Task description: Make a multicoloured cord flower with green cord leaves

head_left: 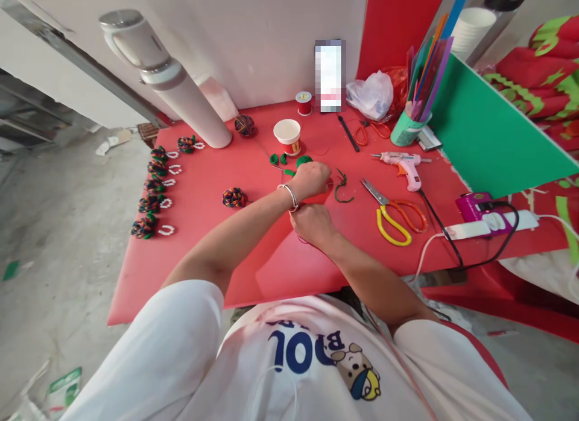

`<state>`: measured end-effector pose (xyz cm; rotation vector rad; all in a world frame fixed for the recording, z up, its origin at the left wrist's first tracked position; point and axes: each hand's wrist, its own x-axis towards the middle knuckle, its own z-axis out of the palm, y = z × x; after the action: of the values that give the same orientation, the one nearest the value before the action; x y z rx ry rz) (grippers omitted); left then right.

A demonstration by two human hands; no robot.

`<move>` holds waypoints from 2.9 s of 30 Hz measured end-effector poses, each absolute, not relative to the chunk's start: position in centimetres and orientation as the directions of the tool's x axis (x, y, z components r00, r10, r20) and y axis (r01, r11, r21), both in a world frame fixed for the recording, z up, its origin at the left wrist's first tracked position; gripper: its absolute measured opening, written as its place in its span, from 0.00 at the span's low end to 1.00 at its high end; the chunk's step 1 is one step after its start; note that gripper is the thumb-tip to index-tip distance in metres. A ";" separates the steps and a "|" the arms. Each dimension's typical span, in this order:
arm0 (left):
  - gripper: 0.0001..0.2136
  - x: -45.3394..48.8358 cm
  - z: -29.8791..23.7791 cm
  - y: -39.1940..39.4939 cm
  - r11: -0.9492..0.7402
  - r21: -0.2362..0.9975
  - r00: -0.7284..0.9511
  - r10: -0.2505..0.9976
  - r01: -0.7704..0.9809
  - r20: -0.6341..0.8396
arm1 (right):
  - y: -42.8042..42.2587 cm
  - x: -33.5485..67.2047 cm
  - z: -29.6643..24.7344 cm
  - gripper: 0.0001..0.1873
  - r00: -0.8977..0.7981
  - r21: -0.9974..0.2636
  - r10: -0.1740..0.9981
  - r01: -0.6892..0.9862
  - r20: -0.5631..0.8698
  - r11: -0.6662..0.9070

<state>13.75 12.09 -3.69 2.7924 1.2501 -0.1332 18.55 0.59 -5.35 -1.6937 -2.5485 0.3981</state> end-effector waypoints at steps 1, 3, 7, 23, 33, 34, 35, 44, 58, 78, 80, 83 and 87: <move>0.13 13.5 -3.8 12.1 -0.671 0.040 0.671 0.735 0.741 -0.098 | 0.5 18.5 -5.3 0.22 -0.403 -0.241 0.910 0.897 -0.097 0.371; 0.13 12.8 -3.8 12.2 -0.671 0.049 0.673 0.736 0.740 -0.079 | 0.5 18.5 -5.2 0.23 -0.410 -0.237 0.908 0.894 -0.087 0.381; 0.11 11.7 -3.1 12.4 -0.613 0.135 0.626 0.771 0.779 -0.117 | 0.5 18.6 -5.3 0.24 -0.413 -0.238 0.908 0.891 -0.068 0.387; 0.16 11.2 -2.2 13.8 -0.658 0.292 0.704 0.705 0.695 -0.087 | 0.5 18.6 -5.5 0.20 -0.418 -0.213 0.908 0.891 -0.038 0.402; 0.15 8.1 -1.6 12.7 -0.602 0.472 0.707 0.704 0.644 -0.068 | 0.1 18.4 -5.3 0.20 -0.454 -0.211 0.890 0.874 -0.040 0.437; 0.15 8.5 -1.7 12.2 -0.648 0.411 0.736 0.671 0.641 -0.091 | 0.1 18.3 -5.3 0.21 -0.470 -0.212 0.882 0.866 -0.038 0.453; 0.16 8.9 -1.8 11.7 -0.693 0.336 0.756 0.646 0.639 -0.107 | 0.0 18.2 -5.2 0.21 -0.488 -0.212 0.872 0.857 -0.037 0.471; 0.19 10.7 -1.7 9.9 -0.753 0.127 0.761 0.620 0.646 -0.192 | 0.0 18.0 -5.0 0.22 -0.515 -0.189 0.856 0.846 -0.043 0.499; 0.16 10.1 -1.9 10.0 -0.772 0.109 0.778 0.610 0.626 -0.150 | 0.0 18.0 -4.9 0.23 -0.522 -0.171 0.852 0.844 -0.046 0.508; 0.13 4.8 -1.7 10.5 -0.533 0.485 0.538 0.831 0.693 0.145 | 1.1 21.4 -4.4 0.17 -0.298 -0.361 0.940 0.869 0.167 0.339; 0.13 3.4 -2.2 9.3 -0.477 0.550 0.434 0.875 0.686 0.217 | 1.6 22.5 -3.9 0.16 -0.213 -0.342 0.971 0.909 0.113 0.239; 0.11 1.4 -3.6 6.6 -0.380 0.614 0.314 0.924 0.692 0.218 | 2.0 23.2 -3.3 0.17 -0.170 -0.245 0.985 0.956 -0.013 0.162; 0.11 0.3 -5.9 3.2 -0.252 0.690 0.169 0.968 0.679 0.188 | 1.7 23.2 -2.5 0.17 -0.156 -0.110 0.984 0.983 -0.089 0.146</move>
<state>0.27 3.24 -5.89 1.9998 1.5527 0.8513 23.17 1.70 -2.55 -2.0387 -2.3749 0.2223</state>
